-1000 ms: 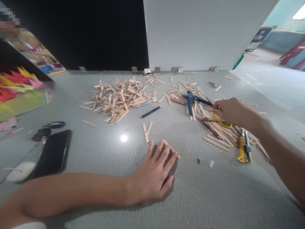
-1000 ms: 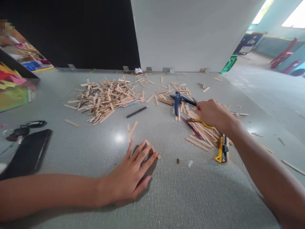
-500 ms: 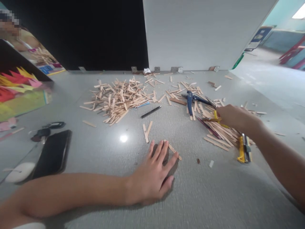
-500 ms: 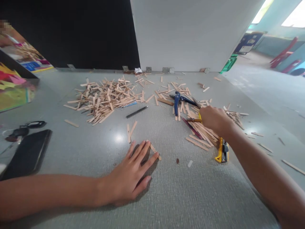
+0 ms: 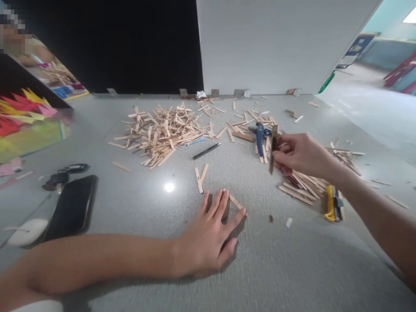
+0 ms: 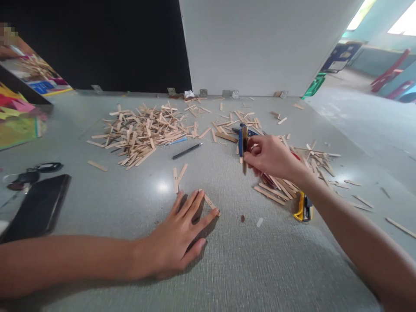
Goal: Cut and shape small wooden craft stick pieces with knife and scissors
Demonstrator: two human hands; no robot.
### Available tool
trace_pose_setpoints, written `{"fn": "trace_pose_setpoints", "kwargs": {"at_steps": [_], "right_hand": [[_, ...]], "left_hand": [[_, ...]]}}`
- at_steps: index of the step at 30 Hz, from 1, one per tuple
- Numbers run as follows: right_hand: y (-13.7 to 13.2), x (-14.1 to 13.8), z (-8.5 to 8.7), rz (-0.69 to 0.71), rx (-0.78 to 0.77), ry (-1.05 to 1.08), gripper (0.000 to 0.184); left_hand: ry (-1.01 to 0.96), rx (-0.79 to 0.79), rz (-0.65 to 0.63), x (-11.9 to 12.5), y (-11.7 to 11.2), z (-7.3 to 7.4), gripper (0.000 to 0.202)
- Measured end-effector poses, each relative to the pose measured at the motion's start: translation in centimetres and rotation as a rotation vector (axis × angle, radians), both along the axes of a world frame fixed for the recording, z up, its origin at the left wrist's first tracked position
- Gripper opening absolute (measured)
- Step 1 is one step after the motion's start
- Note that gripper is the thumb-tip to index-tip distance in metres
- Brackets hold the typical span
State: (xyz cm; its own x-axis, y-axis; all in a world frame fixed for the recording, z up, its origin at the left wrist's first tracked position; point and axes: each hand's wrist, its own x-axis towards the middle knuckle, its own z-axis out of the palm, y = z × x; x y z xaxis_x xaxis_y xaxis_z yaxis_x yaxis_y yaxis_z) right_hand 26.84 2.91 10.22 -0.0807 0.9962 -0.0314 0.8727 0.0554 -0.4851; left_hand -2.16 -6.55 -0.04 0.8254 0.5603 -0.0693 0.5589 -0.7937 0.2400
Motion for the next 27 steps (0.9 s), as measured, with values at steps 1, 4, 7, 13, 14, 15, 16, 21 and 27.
{"fn": "trace_pose_setpoints", "kwargs": {"at_steps": [1, 4, 7, 13, 14, 15, 16, 21, 27], "right_hand": [[-0.4, -0.7, -0.1, 0.0, -0.006, 0.154, 0.01], [-1.2, -1.9, -0.7, 0.023, 0.017, 0.422, 0.016], [-1.1, -2.1, -1.5, 0.032, 0.077, 0.446, 0.015], [-0.3, -2.3, -3.6, -0.03, 0.093, 0.798, 0.017], [-0.1, -2.3, -4.0, -0.049, 0.078, 0.897, 0.02], [0.0, -2.4, -4.3, -0.066, 0.056, 0.982, 0.023], [0.0, -2.5, -4.7, -0.076, 0.032, 1.045, 0.026], [-1.3, -3.4, -5.9, -0.005, 0.004, 1.061, 0.031], [-4.1, -4.2, -8.2, 0.21, 0.329, 0.531, 0.007]], "left_hand": [[0.003, -0.003, 0.002, 0.0, 0.0, 0.1, 0.075], [0.02, -0.012, 0.001, 0.1, 0.0, 0.2, 0.076], [0.027, -0.021, -0.002, 0.1, -0.1, 0.1, 0.076], [-0.02, -0.031, -0.001, 0.0, -0.1, -0.3, 0.075], [-0.023, -0.032, -0.004, 0.0, 0.0, -0.3, 0.075], [-0.023, -0.032, -0.006, 0.0, 0.0, -0.3, 0.075], [-0.02, -0.031, -0.006, 0.1, 0.0, -0.3, 0.075], [0.004, -0.032, 0.004, 0.4, 0.0, 0.1, 0.075], [-0.029, -0.035, -0.001, 0.5, 0.1, -0.1, 0.077]]}}
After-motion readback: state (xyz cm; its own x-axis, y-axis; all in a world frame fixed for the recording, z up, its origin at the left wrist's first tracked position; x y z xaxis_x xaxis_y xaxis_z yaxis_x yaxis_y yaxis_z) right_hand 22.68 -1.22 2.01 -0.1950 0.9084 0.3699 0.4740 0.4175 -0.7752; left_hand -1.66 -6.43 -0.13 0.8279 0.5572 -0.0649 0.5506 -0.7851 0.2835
